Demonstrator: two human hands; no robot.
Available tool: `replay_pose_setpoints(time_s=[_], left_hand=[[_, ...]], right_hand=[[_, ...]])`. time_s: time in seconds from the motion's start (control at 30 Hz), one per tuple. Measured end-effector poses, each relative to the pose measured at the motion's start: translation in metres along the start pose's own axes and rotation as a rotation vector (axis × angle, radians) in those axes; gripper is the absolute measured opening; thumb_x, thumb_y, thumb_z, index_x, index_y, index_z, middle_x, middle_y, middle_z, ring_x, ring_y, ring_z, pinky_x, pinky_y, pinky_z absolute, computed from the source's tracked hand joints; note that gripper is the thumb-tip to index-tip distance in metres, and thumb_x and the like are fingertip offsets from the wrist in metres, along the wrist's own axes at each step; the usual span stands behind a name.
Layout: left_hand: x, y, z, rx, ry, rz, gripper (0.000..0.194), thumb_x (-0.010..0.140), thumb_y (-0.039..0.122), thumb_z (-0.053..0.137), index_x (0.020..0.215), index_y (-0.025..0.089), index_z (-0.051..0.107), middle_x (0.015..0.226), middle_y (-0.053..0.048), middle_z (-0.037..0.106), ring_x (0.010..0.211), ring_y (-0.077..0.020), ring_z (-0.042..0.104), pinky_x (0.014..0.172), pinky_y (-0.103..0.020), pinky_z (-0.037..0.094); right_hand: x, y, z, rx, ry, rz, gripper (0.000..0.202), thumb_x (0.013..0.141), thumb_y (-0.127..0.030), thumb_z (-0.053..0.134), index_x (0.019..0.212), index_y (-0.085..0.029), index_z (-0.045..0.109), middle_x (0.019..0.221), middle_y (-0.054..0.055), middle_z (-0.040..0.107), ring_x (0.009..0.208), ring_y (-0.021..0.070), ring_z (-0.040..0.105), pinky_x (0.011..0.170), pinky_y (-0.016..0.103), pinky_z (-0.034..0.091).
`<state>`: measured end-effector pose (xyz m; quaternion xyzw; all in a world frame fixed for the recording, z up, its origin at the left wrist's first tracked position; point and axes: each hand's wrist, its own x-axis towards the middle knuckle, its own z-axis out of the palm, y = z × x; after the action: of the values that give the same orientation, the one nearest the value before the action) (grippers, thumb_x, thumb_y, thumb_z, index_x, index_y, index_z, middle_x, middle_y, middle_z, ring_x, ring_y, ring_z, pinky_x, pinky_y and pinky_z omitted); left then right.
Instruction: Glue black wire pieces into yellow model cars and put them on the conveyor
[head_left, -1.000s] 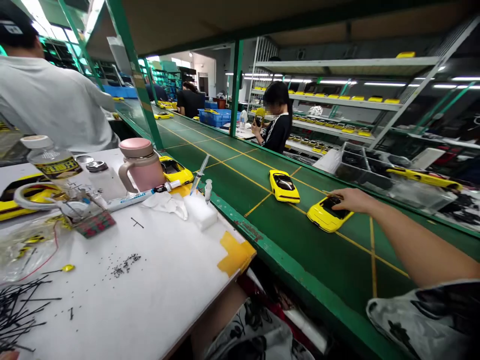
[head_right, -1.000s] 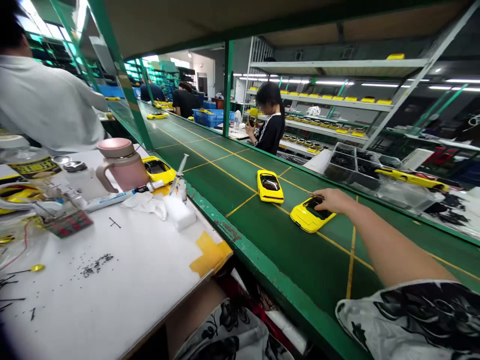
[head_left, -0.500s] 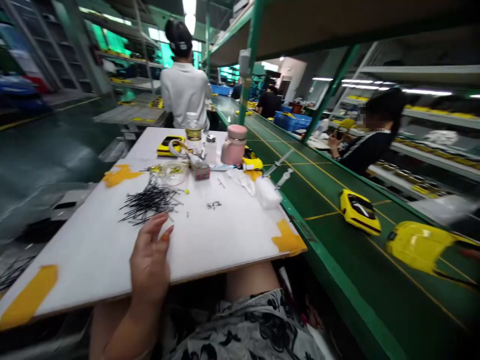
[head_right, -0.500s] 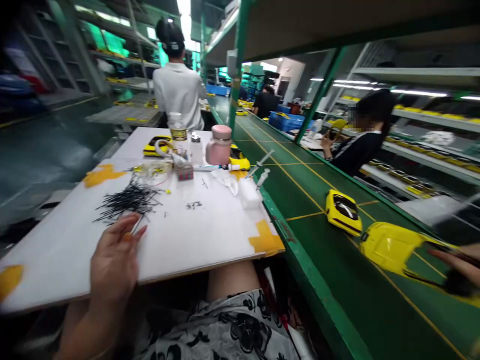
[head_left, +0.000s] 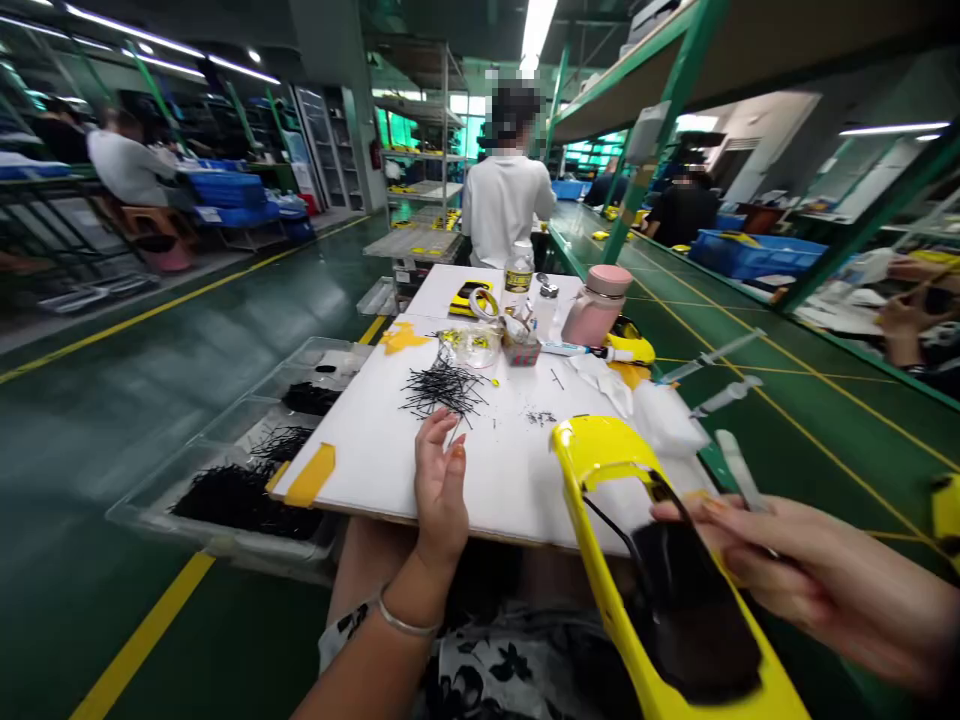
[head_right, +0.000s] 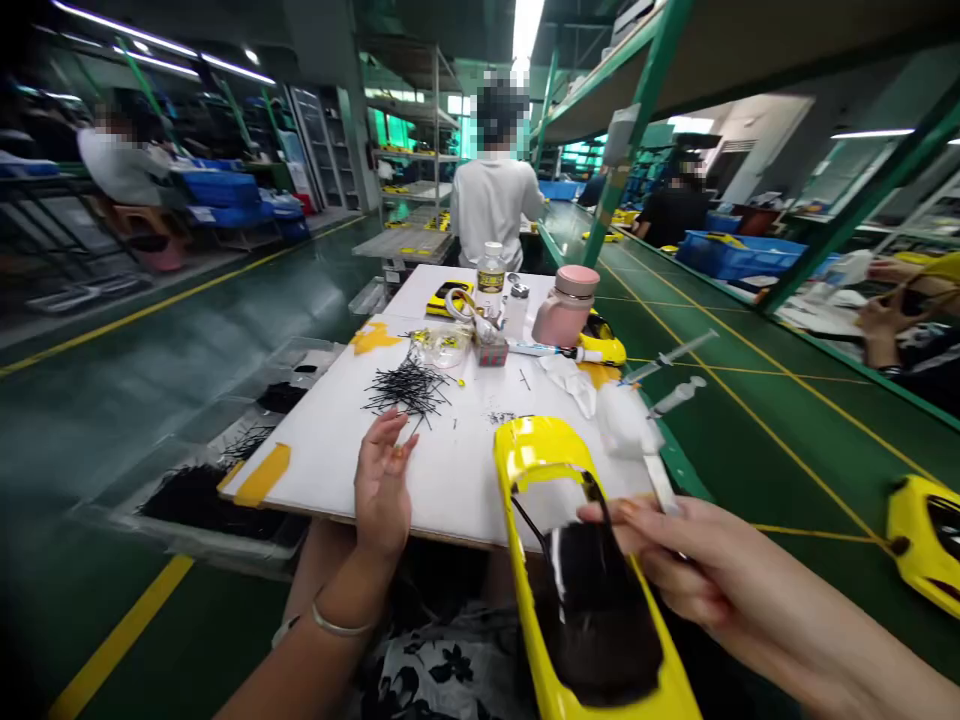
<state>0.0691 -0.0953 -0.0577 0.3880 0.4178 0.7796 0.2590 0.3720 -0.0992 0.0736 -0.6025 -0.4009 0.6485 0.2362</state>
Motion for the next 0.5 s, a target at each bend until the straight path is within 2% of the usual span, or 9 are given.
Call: replay_pose_setpoints(time_s=[0.07, 0.1, 0.2, 0.3, 0.37, 0.43, 0.5], left_hand=[[-0.003, 0.001, 0.0, -0.021, 0.013, 0.004, 0.029, 0.101, 0.037, 0.054, 0.127, 0.027, 0.06, 0.158, -0.012, 0.043, 0.145, -0.0261, 0.046, 0.111, -0.041, 0.048], [-0.005, 0.002, 0.0, -0.03, 0.019, 0.006, 0.029, 0.102, 0.036, 0.051, 0.128, 0.027, 0.059, 0.158, -0.011, 0.042, 0.145, -0.0259, 0.047, 0.111, -0.041, 0.048], [-0.007, 0.005, -0.003, 0.095, 0.004, 0.02, 0.027, 0.103, 0.035, 0.044, 0.125, 0.025, 0.057, 0.151, -0.013, 0.049, 0.14, -0.0257, 0.052, 0.108, -0.041, 0.051], [0.001, 0.012, -0.016, 0.324, -0.062, 0.005, 0.024, 0.103, 0.035, 0.044, 0.118, 0.023, 0.058, 0.127, -0.013, 0.063, 0.121, -0.0236, 0.064, 0.1, -0.039, 0.055], [0.015, 0.018, -0.028, 0.449, -0.119, -0.028, 0.026, 0.1, 0.034, 0.051, 0.122, 0.022, 0.057, 0.111, -0.01, 0.068, 0.105, -0.0213, 0.069, 0.093, -0.036, 0.057], [0.036, 0.024, -0.038, 0.61, -0.207, -0.062, 0.034, 0.095, 0.031, 0.057, 0.129, 0.023, 0.056, 0.1, -0.006, 0.069, 0.092, -0.0197, 0.069, 0.084, -0.033, 0.057], [0.058, 0.027, -0.042, 0.792, -0.326, -0.087, 0.03, 0.09, 0.029, 0.065, 0.119, 0.023, 0.062, 0.091, -0.003, 0.068, 0.081, -0.0193, 0.066, 0.078, -0.033, 0.055]], right_hand=[[0.03, -0.02, 0.031, 0.096, -0.067, 0.011, 0.043, 0.051, -0.05, 0.097, 0.079, -0.023, 0.08, 0.051, -0.007, 0.028, 0.049, 0.0025, 0.008, 0.038, 0.016, 0.012], [0.044, -0.03, 0.044, 0.134, -0.087, 0.014, 0.043, 0.048, -0.044, 0.099, 0.078, -0.02, 0.079, 0.053, -0.005, 0.035, 0.049, 0.0016, 0.009, 0.036, 0.014, 0.013], [0.081, -0.05, 0.068, 0.225, -0.11, 0.024, 0.039, 0.053, -0.027, 0.097, 0.083, -0.013, 0.076, 0.069, 0.002, 0.057, 0.048, -0.0012, 0.015, 0.033, 0.009, 0.017], [0.107, -0.059, 0.077, 0.288, -0.135, 0.064, 0.026, 0.066, -0.017, 0.088, 0.084, -0.011, 0.072, 0.068, 0.0, 0.057, 0.045, -0.0011, 0.019, 0.031, 0.008, 0.019], [0.117, -0.059, 0.08, 0.32, -0.157, 0.104, 0.018, 0.071, -0.016, 0.083, 0.081, -0.011, 0.069, 0.063, -0.003, 0.051, 0.044, -0.0003, 0.019, 0.031, 0.008, 0.019], [0.123, -0.056, 0.081, 0.33, -0.17, 0.115, 0.016, 0.072, -0.016, 0.082, 0.078, -0.013, 0.067, 0.063, -0.002, 0.053, 0.044, 0.0002, 0.02, 0.031, 0.009, 0.019], [0.127, -0.05, 0.078, 0.291, -0.175, 0.073, 0.018, 0.069, -0.017, 0.083, 0.077, -0.014, 0.068, 0.066, 0.0, 0.058, 0.045, 0.0008, 0.022, 0.033, 0.01, 0.019]])
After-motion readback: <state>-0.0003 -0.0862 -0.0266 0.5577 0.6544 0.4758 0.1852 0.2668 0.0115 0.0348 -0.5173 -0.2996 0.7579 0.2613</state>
